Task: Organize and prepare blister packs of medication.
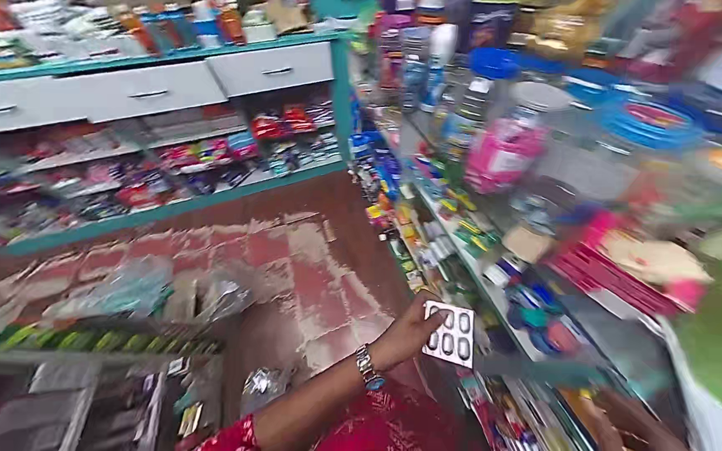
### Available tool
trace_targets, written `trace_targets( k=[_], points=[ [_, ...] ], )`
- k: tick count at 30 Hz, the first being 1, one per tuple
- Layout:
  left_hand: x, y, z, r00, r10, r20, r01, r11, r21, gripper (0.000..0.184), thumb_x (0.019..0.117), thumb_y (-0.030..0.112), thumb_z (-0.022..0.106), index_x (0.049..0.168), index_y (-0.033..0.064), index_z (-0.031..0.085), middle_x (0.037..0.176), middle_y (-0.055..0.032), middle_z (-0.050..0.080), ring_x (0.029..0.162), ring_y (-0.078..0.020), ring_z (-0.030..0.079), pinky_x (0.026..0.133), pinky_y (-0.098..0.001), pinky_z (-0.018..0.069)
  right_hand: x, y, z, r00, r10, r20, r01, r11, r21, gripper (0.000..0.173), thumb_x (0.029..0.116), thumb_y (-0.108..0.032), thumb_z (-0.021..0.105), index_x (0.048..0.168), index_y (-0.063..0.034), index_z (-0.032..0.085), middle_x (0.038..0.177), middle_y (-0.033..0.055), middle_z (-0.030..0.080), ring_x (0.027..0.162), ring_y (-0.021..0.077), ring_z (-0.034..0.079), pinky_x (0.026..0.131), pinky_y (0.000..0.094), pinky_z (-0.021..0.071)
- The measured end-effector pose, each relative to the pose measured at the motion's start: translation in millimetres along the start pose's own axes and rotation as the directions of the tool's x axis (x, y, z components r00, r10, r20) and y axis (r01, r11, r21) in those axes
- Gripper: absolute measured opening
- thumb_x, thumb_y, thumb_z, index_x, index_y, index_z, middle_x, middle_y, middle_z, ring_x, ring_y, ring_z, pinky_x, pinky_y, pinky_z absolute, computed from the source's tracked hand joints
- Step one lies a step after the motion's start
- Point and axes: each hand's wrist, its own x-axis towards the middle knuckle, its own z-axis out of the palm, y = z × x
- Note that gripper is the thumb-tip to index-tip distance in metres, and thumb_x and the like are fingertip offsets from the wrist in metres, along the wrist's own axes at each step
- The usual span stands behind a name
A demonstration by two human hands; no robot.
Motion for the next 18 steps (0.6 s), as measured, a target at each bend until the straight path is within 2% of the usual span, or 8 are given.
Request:
trace_targets(
  k=[3,5,6,8,10,13,16,18],
  points=[
    [-2.4,30.5,-98.5,0.998,0.066,-0.017,-0.066,0.997,0.037,0.035,0.1084,0.012,0.044,0.138,-0.0031,0.037,0.111,-0.0115,0.062,0.089,-0.0120,0.067,0.077,-0.0329,0.0583,71.8,-77.9,125.9,0.938,-0.062,0.340,-0.046,0.953,0.300,0.050,0.0967,-0.017,0.065,0.132,0.0171,0.055,0.115,0.0321,0.067,0.097,0.0347,0.070,0.086,0.0449,0.0583],
    [3.0,47.3,-160.7,0.992,0.119,-0.049,-0.116,0.991,0.060,0.035,0.1081,0.012,0.044,0.138,-0.0044,0.038,0.110,-0.0146,0.062,0.087,-0.0146,0.067,0.075,-0.0345,0.0587,112.8,-123.5,194.8,0.867,-0.102,0.488,-0.142,0.888,0.437,0.055,0.0976,-0.015,0.062,0.138,0.0192,0.047,0.117,0.0298,0.067,0.098,0.0257,0.071,0.085,0.0388,0.0589],
    [9.0,51.9,-192.7,0.989,0.133,-0.070,-0.129,0.990,0.062,0.035,0.1084,0.013,0.044,0.139,-0.0040,0.038,0.108,-0.0152,0.063,0.083,-0.0159,0.068,0.073,-0.0356,0.0599,132.9,-145.4,225.8,0.828,-0.115,0.549,-0.206,0.848,0.488,0.055,0.0976,-0.012,0.060,0.139,0.0201,0.043,0.114,0.0250,0.067,0.095,0.0168,0.070,0.084,0.0332,0.0582],
    [22.5,53.2,-259.4,0.978,0.164,-0.131,-0.156,0.985,0.070,0.034,0.1082,0.014,0.046,0.138,-0.0029,0.042,0.107,-0.0165,0.065,0.078,-0.0184,0.070,0.071,-0.0377,0.0610,170.8,-187.0,286.3,0.744,-0.146,0.652,-0.343,0.754,0.561,0.046,0.0981,-0.004,0.057,0.136,0.0184,0.043,0.108,0.0104,0.068,0.090,0.0044,0.069,0.083,0.0268,0.0598],
    [34.3,58.5,-328.9,0.955,0.203,-0.217,-0.193,0.979,0.067,0.034,0.1075,0.014,0.048,0.136,-0.0042,0.043,0.106,-0.0169,0.064,0.078,-0.0181,0.069,0.071,-0.0374,0.0603,213.0,-230.0,350.5,0.655,-0.207,0.727,-0.424,0.696,0.580,0.031,0.0974,0.000,0.057,0.125,0.0101,0.051,0.100,0.0008,0.073,0.083,0.0053,0.073,0.079,0.0291,0.0635],
    [45.5,68.1,-446.5,0.882,0.249,-0.401,-0.218,0.968,0.121,0.036,0.1056,0.014,0.053,0.136,-0.0051,0.046,0.110,-0.0159,0.065,0.090,-0.0153,0.068,0.081,-0.0348,0.0586,282.1,-302.7,459.0,0.518,-0.272,0.811,-0.450,0.720,0.529,0.022,0.0971,0.000,0.059,0.117,0.0076,0.057,0.093,0.0022,0.074,0.076,0.0082,0.073,0.073,0.0299,0.0634],
    [31.0,81.1,-578.4,0.682,0.200,-0.704,-0.051,0.973,0.226,0.044,0.1047,0.019,0.054,0.140,-0.0065,0.047,0.117,-0.0218,0.067,0.103,-0.0250,0.069,0.093,-0.0415,0.0558,350.8,-400.9,579.5,0.431,-0.357,0.829,-0.303,0.808,0.505,0.022,0.0982,-0.002,0.059,0.116,0.0116,0.059,0.090,0.0114,0.071,0.071,0.0111,0.070,0.068,0.0303,0.0615],
    [0.8,90.0,-658.9,0.437,0.165,-0.884,0.005,0.983,0.186,0.045,0.1056,0.019,0.053,0.141,-0.0080,0.047,0.124,-0.0239,0.065,0.108,-0.0280,0.068,0.098,-0.0426,0.0546,389.2,-482.6,647.0,0.393,-0.489,0.779,-0.110,0.816,0.567,0.026,0.0980,-0.004,0.060,0.117,0.0127,0.060,0.093,0.0162,0.069,0.075,0.0143,0.069,0.072,0.0323,0.0598]
  ],
)
